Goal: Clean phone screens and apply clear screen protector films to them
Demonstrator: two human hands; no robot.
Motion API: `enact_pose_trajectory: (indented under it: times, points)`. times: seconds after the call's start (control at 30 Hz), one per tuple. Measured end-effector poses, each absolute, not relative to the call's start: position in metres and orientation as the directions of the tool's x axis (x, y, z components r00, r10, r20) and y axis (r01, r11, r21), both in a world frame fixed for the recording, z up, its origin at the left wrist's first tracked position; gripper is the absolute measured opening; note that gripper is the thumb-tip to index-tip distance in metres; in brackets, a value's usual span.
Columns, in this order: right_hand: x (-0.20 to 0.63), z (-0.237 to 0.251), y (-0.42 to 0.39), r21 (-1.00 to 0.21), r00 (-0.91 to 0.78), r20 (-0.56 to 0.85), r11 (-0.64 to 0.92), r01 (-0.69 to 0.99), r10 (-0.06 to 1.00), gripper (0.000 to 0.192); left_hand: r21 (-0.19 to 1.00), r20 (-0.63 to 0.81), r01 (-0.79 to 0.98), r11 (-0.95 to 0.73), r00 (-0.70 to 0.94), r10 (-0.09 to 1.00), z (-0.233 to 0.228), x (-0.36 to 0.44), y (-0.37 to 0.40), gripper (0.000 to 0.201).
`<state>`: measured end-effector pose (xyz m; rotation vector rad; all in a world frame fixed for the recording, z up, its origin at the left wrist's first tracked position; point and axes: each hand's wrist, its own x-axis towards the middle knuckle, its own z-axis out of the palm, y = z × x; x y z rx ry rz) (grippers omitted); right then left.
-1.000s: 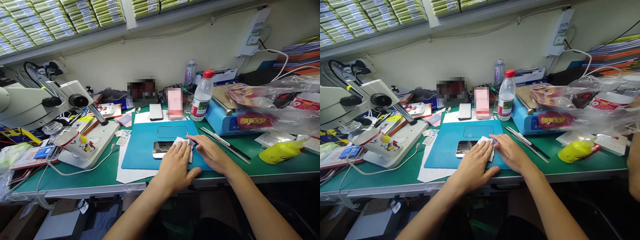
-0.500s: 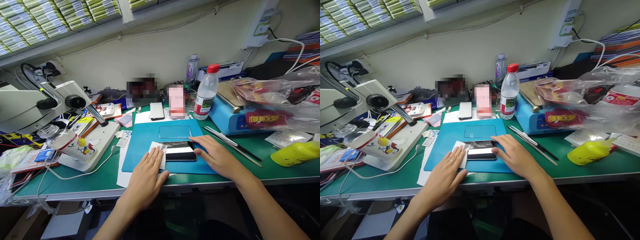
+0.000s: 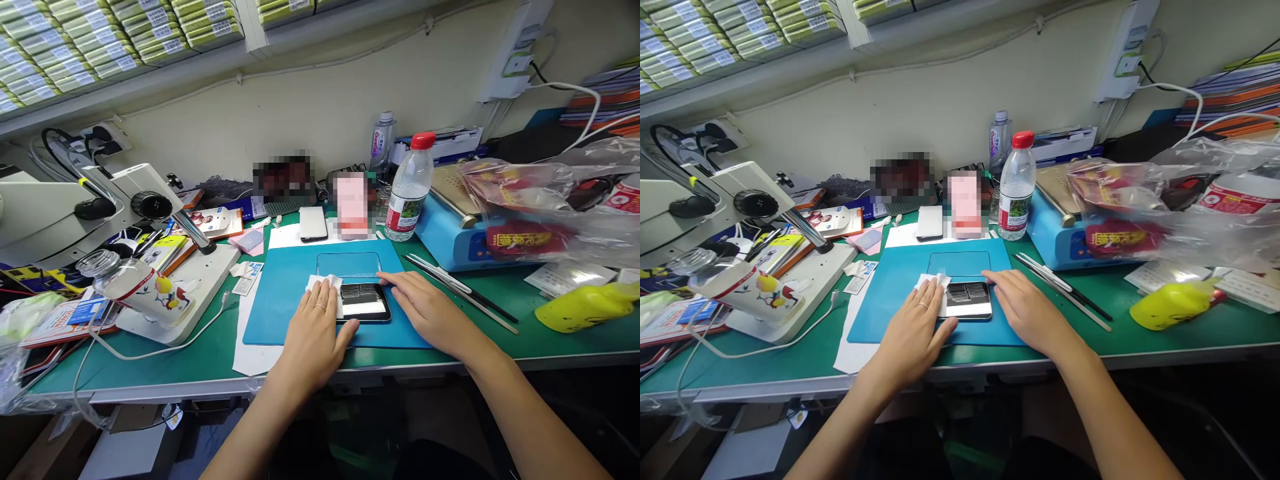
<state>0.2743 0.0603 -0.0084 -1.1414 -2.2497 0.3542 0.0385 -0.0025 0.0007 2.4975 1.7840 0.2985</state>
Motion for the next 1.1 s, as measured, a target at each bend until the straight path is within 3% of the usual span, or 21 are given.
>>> enact_pose_trajectory:
  times: [0.3, 0.57, 0.9, 1.1]
  points:
    - [0.275, -0.008, 0.063, -0.485, -0.452, 0.410, 0.609, 0.627, 0.792, 0.040, 0.182, 0.178, 0.881, -0.436, 0.407, 0.896, -0.001, 0.105, 0.011, 0.077]
    - [0.273, -0.006, 0.058, -0.482, -0.440, 0.428, 0.611, 0.628, 0.789, 0.040, 0.189, 0.144, 0.865, -0.466, 0.445, 0.884, 0.001, 0.081, -0.015, 0.072]
    - [0.276, -0.010, 0.057, -0.473, -0.448, 0.386, 0.590, 0.654, 0.806, 0.040, 0.095, 0.117, 0.934, -0.346, 0.334, 0.935, -0.004, 0.017, -0.031, 0.065]
    - [0.275, -0.010, 0.057, -0.478, -0.449, 0.367, 0.580, 0.660, 0.814, 0.041, 0.124, 0.112, 0.954, -0.273, 0.260, 0.959, -0.003, 0.009, -0.026, 0.061]
